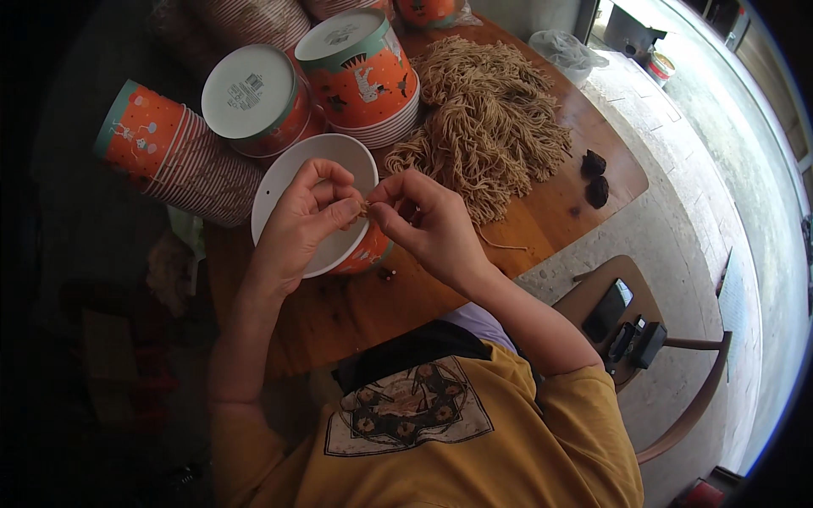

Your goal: Attaching string handles to pre-printed paper cups at a workstation.

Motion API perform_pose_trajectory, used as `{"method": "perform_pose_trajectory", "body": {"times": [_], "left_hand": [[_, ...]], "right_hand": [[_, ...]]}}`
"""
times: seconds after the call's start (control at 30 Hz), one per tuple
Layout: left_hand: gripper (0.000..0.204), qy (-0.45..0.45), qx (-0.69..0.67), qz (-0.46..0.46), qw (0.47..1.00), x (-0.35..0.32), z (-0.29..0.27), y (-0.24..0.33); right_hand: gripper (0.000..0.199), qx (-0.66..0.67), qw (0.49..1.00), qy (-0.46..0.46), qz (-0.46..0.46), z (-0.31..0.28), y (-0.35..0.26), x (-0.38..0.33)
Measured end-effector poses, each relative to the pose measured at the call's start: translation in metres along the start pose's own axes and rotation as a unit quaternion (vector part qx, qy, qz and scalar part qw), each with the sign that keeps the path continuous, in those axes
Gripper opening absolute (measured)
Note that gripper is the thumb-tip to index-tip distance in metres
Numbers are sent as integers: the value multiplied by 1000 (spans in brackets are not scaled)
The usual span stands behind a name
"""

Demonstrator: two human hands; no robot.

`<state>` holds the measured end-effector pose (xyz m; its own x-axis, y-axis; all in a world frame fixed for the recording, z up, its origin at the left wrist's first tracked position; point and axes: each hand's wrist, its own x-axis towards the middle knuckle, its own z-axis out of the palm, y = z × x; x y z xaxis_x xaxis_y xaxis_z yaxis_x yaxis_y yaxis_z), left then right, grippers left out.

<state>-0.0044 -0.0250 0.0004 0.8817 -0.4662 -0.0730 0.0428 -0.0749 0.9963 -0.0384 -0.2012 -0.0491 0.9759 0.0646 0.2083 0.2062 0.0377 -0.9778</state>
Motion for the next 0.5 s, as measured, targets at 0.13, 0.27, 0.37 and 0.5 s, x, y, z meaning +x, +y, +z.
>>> {"method": "perform_pose_trajectory", "body": {"times": [0.13, 0.27, 0.37, 0.5], "left_hand": [[22, -9, 21, 15, 1000, 0, 0, -1], [21, -8, 31, 19, 999, 0, 0, -2], [21, -7, 23, 5, 1000, 0, -1, -2], [21, -14, -7, 1, 1000, -1, 0, 0]], "right_hand": [[10, 3, 1000, 2, -2, 1, -1, 2], [11, -13, 1000, 5, -17, 3, -1, 1], [13, -117, 985, 26, -125, 3, 1, 2], [24, -341, 876, 45, -338, -3, 2, 2]]}}
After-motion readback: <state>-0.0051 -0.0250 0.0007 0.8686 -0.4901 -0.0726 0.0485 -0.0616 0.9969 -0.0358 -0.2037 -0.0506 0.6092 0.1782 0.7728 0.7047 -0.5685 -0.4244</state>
